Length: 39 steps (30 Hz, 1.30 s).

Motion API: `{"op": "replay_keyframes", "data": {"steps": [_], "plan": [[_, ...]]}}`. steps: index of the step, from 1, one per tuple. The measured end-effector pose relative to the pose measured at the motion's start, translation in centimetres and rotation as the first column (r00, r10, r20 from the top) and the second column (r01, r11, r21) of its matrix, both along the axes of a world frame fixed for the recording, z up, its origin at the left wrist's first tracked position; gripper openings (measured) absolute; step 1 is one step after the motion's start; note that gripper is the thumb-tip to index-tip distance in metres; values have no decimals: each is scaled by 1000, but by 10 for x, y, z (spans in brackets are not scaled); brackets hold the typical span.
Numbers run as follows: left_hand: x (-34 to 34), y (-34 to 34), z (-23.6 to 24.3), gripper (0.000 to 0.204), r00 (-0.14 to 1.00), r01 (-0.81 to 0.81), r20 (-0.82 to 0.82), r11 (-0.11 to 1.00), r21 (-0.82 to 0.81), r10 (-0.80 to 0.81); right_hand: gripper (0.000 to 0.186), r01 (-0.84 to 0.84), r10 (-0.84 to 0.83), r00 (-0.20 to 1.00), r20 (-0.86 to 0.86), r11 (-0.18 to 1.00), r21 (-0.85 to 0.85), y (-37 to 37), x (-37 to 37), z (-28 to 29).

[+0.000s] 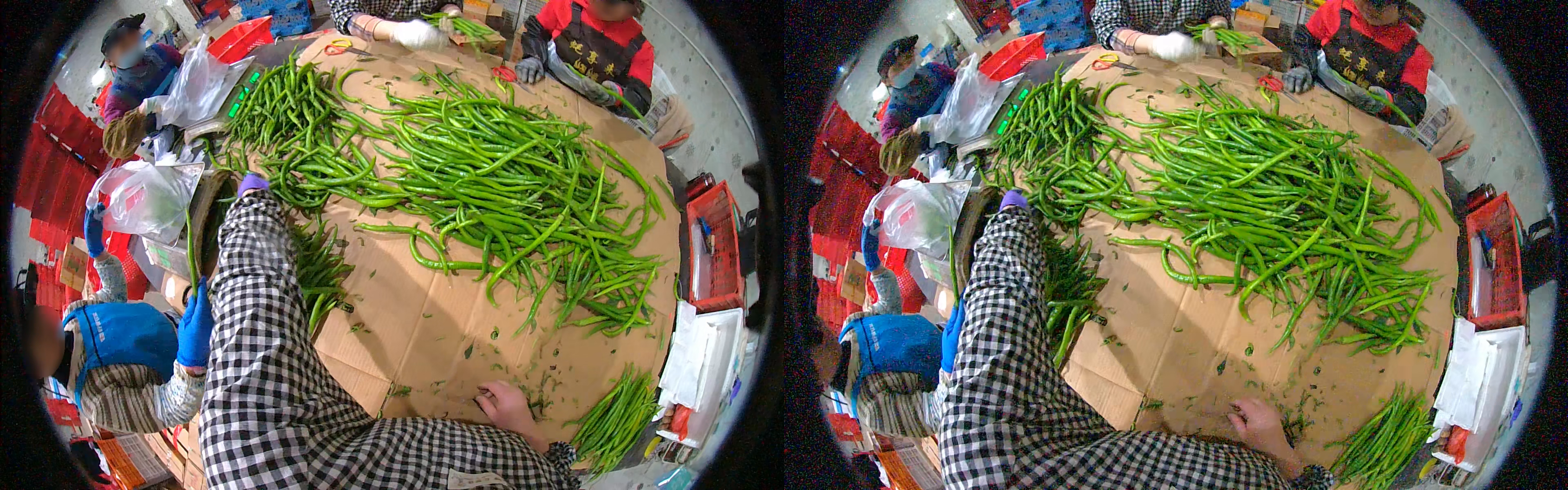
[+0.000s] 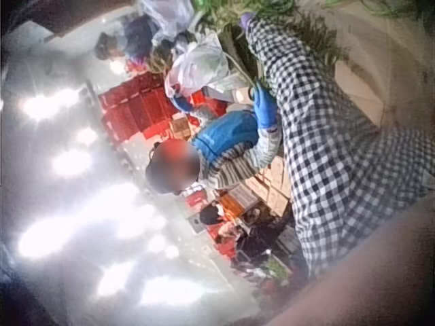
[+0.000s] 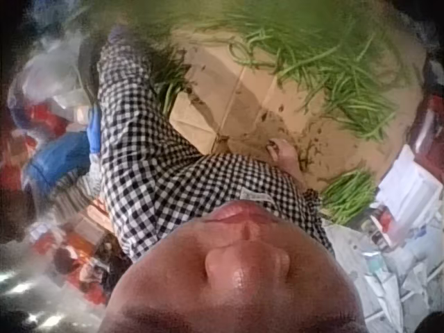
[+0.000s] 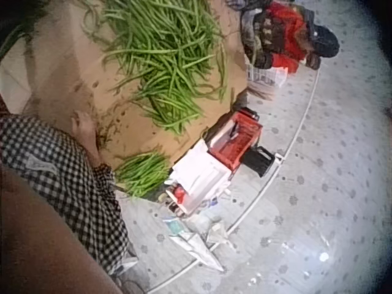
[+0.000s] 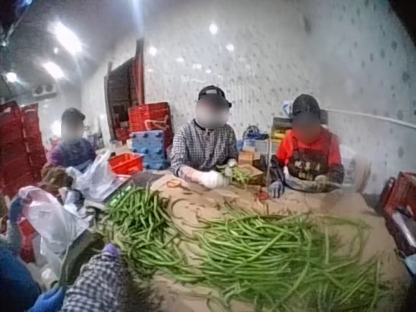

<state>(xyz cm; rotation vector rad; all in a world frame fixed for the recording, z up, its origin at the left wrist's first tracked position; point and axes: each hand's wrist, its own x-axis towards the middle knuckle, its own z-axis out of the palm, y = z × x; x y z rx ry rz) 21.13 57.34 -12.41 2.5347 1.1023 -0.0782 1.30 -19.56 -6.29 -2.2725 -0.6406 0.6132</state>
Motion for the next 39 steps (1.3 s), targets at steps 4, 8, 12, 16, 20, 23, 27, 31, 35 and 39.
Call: {"op": "replay_keyframes", "data": {"steps": [4,8,12,16,20,23,27,31,35,39], "plan": [[-1,24,-13,77,999,50,27,989,-138,-47,26,35,-35,999,-27,999,6,3,6,2],[10,47,-27,90,992,124,-16,991,55,-123,24,131,-130,978,-166,991,-6,3,14,10],[30,58,-48,71,921,348,189,937,-7,-341,25,102,-109,977,-182,994,-43,5,24,12],[62,23,-28,59,892,445,16,883,147,-452,27,95,-98,980,-174,995,-23,8,29,9],[88,-43,14,52,934,351,-117,924,152,-336,27,121,-122,982,-142,993,-15,10,26,7],[94,-63,10,57,952,294,-130,949,117,-279,27,136,-133,986,-105,990,26,7,22,6],[105,-57,-36,71,896,399,265,908,-129,-356,27,158,-154,987,-44,982,99,4,19,7],[117,-67,-43,80,874,448,272,885,-128,-403,27,145,-143,989,-48,988,54,5,20,12],[111,-109,-16,56,854,437,312,899,3,-416,27,143,-146,989,19,983,116,3,16,18],[98,-150,9,32,820,246,541,739,-627,187,26,163,-171,985,37,974,157,-4,6,20]]}}
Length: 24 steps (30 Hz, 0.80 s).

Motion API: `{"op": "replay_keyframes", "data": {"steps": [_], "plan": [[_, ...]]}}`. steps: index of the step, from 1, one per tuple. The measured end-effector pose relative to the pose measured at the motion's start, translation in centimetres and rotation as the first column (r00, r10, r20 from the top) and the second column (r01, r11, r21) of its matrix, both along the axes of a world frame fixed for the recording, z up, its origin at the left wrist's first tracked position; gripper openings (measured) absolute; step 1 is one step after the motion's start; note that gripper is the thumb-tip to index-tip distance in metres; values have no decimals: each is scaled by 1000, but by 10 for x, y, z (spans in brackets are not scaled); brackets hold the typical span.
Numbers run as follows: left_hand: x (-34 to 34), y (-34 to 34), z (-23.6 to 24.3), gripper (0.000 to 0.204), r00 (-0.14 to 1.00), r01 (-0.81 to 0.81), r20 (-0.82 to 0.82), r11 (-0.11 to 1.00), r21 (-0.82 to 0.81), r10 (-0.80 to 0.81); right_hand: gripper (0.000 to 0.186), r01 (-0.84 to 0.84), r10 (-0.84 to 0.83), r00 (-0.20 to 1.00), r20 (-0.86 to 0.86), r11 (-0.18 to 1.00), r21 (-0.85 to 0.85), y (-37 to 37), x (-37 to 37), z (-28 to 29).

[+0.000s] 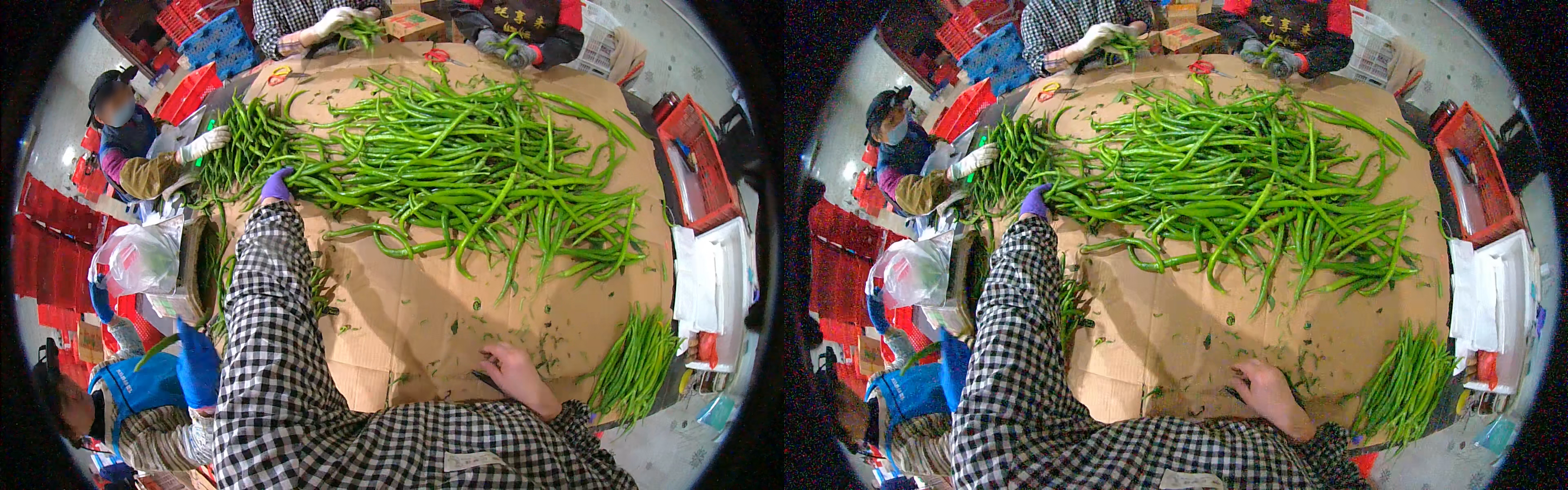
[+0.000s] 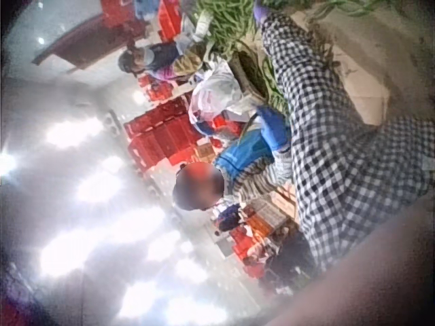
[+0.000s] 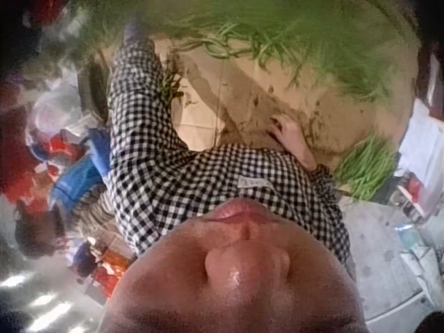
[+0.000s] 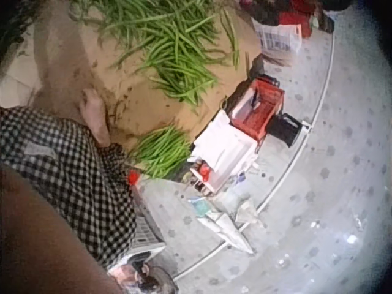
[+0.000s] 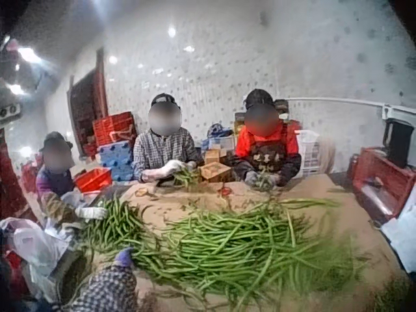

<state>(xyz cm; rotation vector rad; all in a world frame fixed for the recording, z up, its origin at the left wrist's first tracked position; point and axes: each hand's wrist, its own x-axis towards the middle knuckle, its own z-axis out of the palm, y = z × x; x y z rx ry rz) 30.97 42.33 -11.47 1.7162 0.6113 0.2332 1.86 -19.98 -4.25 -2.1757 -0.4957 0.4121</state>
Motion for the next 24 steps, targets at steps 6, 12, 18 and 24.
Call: {"op": "replay_keyframes", "data": {"steps": [6,12,18,24], "plan": [[26,-102,79,28,933,174,357,925,-338,-45,26,-10,12,998,57,999,-33,-11,-11,10],[48,-212,172,38,956,116,283,983,-143,-72,26,40,-41,999,-23,998,-55,-17,-26,39],[2,-316,255,75,969,219,-80,660,719,-234,28,-9,9,1000,-11,999,-54,-18,-36,49],[-36,-392,282,74,812,129,-60,78,989,-581,29,-24,26,999,37,999,-41,-18,-43,57]]}}
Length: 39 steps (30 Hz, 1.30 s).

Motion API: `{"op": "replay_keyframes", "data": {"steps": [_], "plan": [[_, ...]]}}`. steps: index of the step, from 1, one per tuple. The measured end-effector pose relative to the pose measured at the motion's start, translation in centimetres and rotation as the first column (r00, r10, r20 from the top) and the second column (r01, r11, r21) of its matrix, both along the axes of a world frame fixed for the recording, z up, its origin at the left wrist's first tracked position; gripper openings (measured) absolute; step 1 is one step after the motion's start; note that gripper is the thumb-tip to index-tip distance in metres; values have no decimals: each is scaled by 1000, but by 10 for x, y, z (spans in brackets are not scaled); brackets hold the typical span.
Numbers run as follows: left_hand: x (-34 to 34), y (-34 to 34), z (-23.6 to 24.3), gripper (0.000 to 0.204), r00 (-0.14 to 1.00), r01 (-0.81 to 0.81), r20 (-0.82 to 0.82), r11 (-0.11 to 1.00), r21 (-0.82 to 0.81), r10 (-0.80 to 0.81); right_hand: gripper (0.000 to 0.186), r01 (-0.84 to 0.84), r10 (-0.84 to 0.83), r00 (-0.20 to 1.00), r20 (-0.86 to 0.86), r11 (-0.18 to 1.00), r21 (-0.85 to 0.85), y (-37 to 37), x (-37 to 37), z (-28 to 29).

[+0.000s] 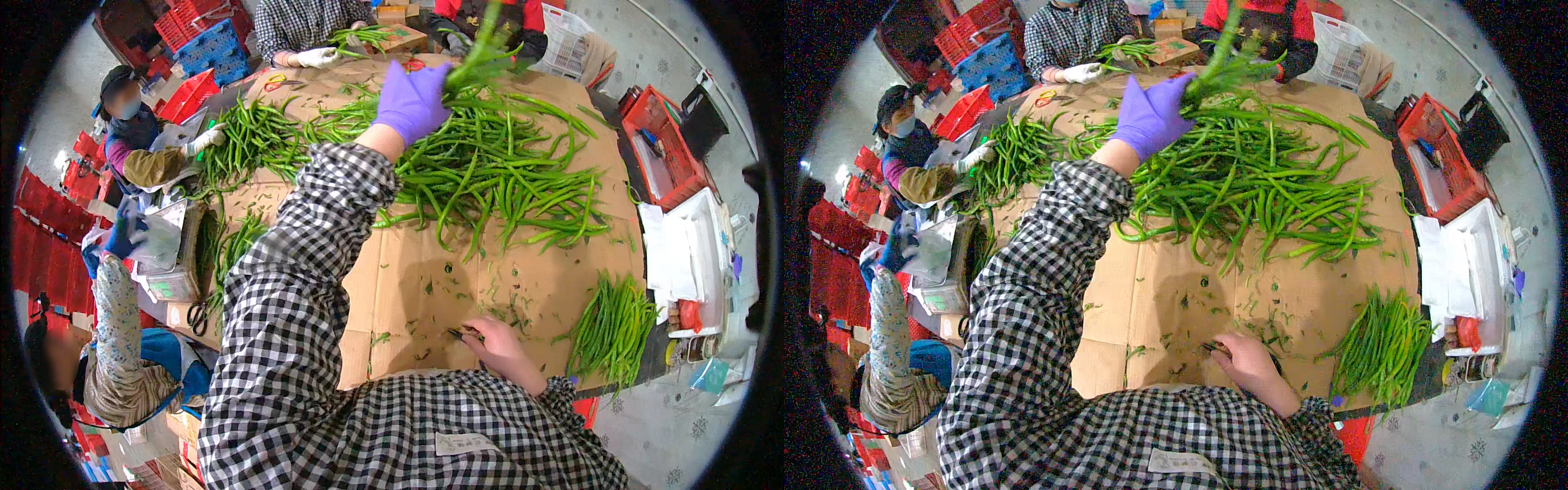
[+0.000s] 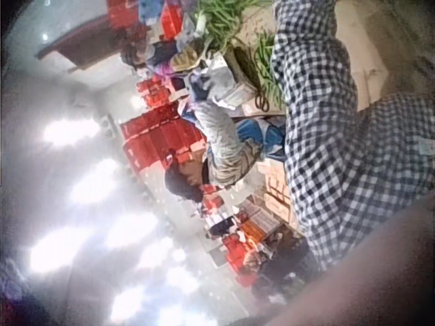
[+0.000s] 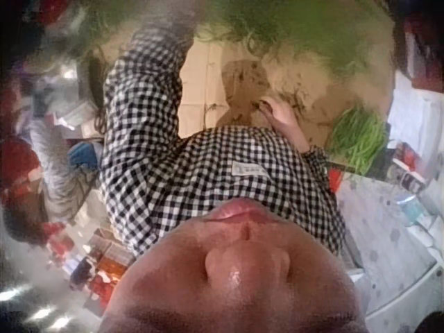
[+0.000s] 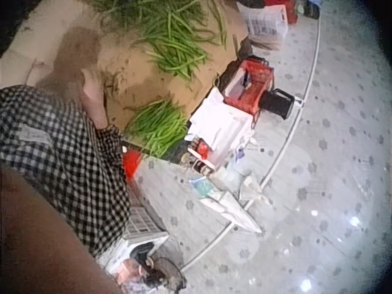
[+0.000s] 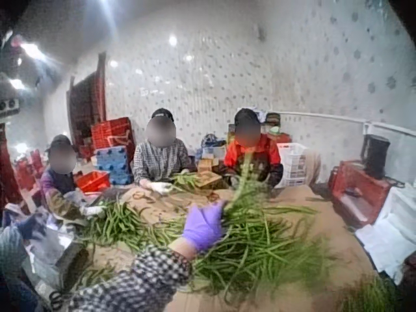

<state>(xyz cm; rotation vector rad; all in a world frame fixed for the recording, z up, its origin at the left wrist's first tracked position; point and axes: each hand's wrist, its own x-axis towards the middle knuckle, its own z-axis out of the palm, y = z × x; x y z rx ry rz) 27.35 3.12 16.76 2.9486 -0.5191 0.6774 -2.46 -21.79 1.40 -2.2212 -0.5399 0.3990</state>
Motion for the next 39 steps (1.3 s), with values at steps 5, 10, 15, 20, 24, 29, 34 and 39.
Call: {"op": "replay_keyframes", "data": {"steps": [5,10,15,20,24,29,34,39], "plan": [[-34,-27,-22,71,935,315,23,858,405,-354,29,0,0,1000,-5,994,-105,-5,-8,-2],[-110,-7,-36,74,934,323,168,946,-20,-315,26,97,-98,990,97,995,16,-31,-15,-13],[-207,47,-92,67,987,-141,-10,822,-552,162,17,203,-228,951,210,970,134,-56,-8,-23],[-310,60,-183,74,835,-537,-420,693,-481,356,7,311,-321,938,134,946,88,-62,24,-34],[-358,50,-221,66,751,-599,-587,685,-414,302,11,324,-338,931,139,939,115,-47,58,-46],[-364,47,-238,44,678,-681,-640,636,-363,361,12,198,-230,959,164,961,193,-11,77,-54],[-332,82,-236,37,664,-715,-456,680,-159,592,10,102,-98,995,-31,969,225,21,59,-44],[-308,103,-225,31,516,-705,-613,703,92,598,9,-15,13,1000,15,987,158,28,45,-29]]}}
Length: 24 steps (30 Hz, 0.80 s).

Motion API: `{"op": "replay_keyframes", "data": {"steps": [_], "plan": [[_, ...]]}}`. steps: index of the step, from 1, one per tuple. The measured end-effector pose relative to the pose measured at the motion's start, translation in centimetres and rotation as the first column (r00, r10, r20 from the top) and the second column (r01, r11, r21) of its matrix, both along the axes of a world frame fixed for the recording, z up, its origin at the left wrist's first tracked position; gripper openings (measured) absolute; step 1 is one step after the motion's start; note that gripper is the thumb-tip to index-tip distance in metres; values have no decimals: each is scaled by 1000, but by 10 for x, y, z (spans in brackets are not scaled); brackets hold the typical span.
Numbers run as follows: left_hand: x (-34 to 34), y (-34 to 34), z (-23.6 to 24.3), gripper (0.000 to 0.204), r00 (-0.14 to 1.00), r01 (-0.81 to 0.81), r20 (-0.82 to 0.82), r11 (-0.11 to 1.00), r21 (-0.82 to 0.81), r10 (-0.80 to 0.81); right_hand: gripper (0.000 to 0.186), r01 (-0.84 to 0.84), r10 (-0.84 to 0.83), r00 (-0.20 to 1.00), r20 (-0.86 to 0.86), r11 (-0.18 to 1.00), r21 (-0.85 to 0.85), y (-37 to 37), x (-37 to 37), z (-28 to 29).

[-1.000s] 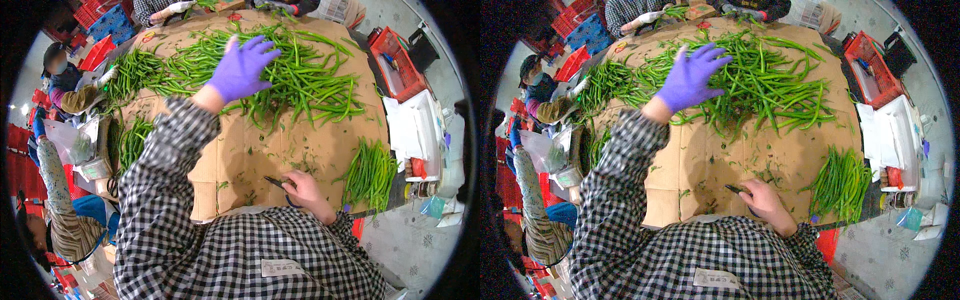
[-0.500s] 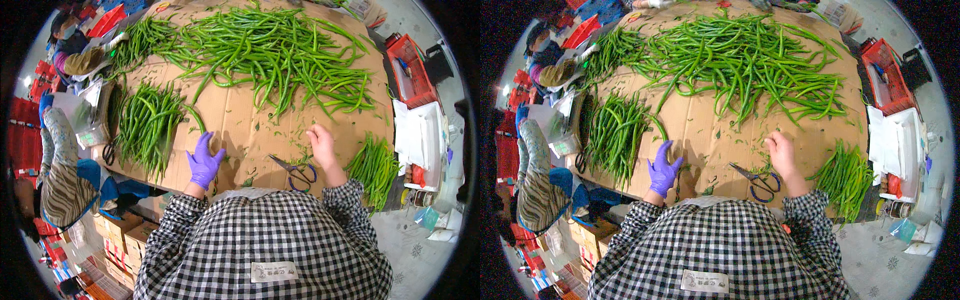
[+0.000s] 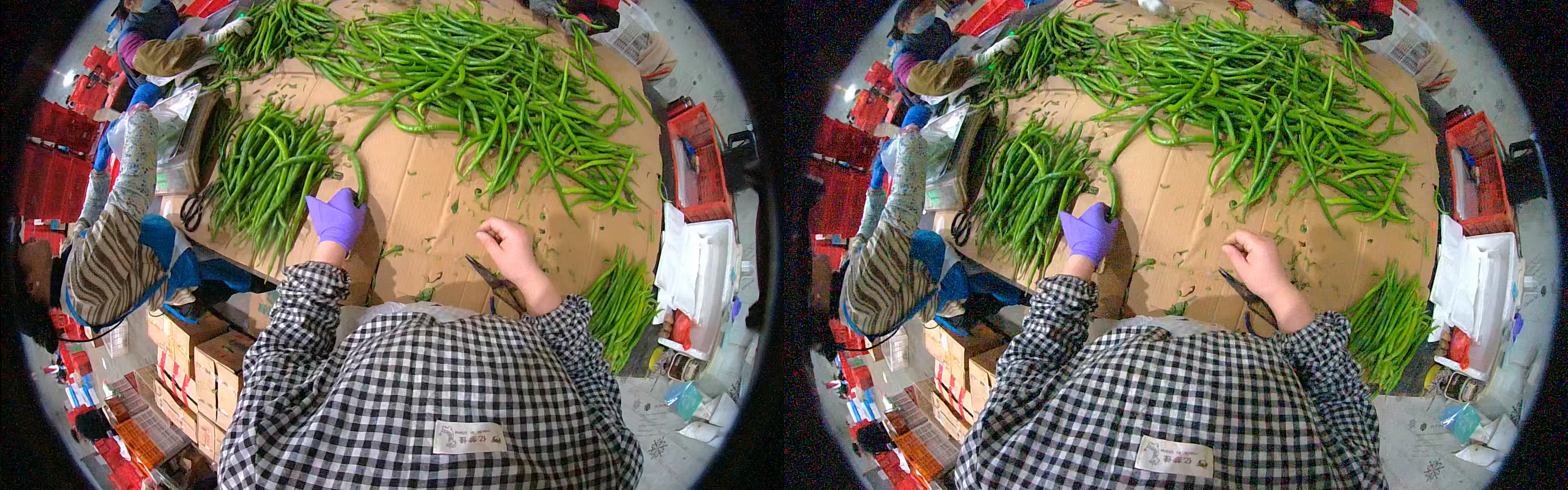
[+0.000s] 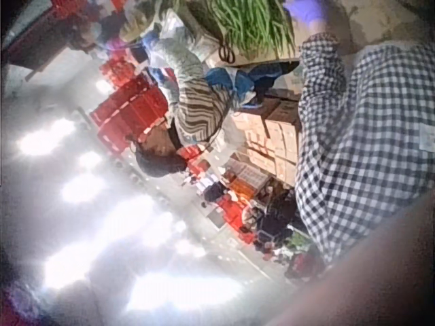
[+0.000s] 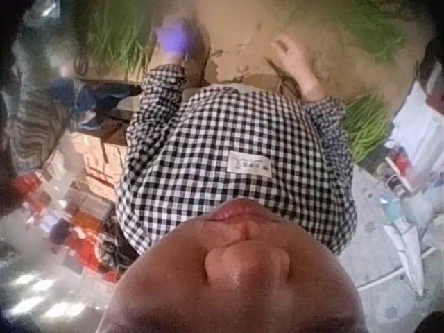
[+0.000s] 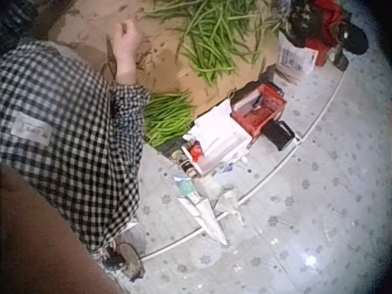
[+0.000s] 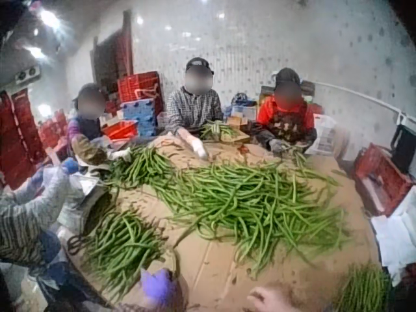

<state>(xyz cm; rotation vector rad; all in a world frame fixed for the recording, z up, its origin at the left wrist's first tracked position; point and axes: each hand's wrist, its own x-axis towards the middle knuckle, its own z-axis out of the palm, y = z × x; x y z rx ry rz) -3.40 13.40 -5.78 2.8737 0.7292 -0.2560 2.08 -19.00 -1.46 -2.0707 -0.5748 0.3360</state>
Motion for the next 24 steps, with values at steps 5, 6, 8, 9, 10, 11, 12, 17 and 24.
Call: {"op": "replay_keyframes", "data": {"steps": [5,6,8,9,10,11,12,17,24], "plan": [[-11,-12,21,32,957,74,180,408,-910,229,14,-3,7,982,190,1000,-19,23,18,18],[-17,-15,27,33,947,128,165,147,-981,275,17,31,-13,982,190,996,-89,32,23,24],[-27,-23,40,34,966,141,121,-71,-988,230,24,28,31,791,611,996,-87,52,36,34],[-31,-25,46,35,973,154,113,-198,-968,202,27,42,85,692,717,987,-157,62,43,39],[-34,-23,51,37,981,127,84,-254,-959,174,30,-49,132,647,751,990,-132,71,50,44],[-38,-21,56,39,986,126,85,-317,-940,141,32,-145,214,634,744,977,-157,80,56,47],[-40,-17,60,41,989,130,94,-380,-916,112,34,-238,292,613,734,954,-181,88,59,47],[-38,-8,60,53,855,498,333,-451,-741,398,15,-281,290,939,184,957,-72,111,53,38],[-4,-30,37,45,814,398,129,-383,-833,566,28,-526,493,848,-195,827,-196,148,22,40]]}}
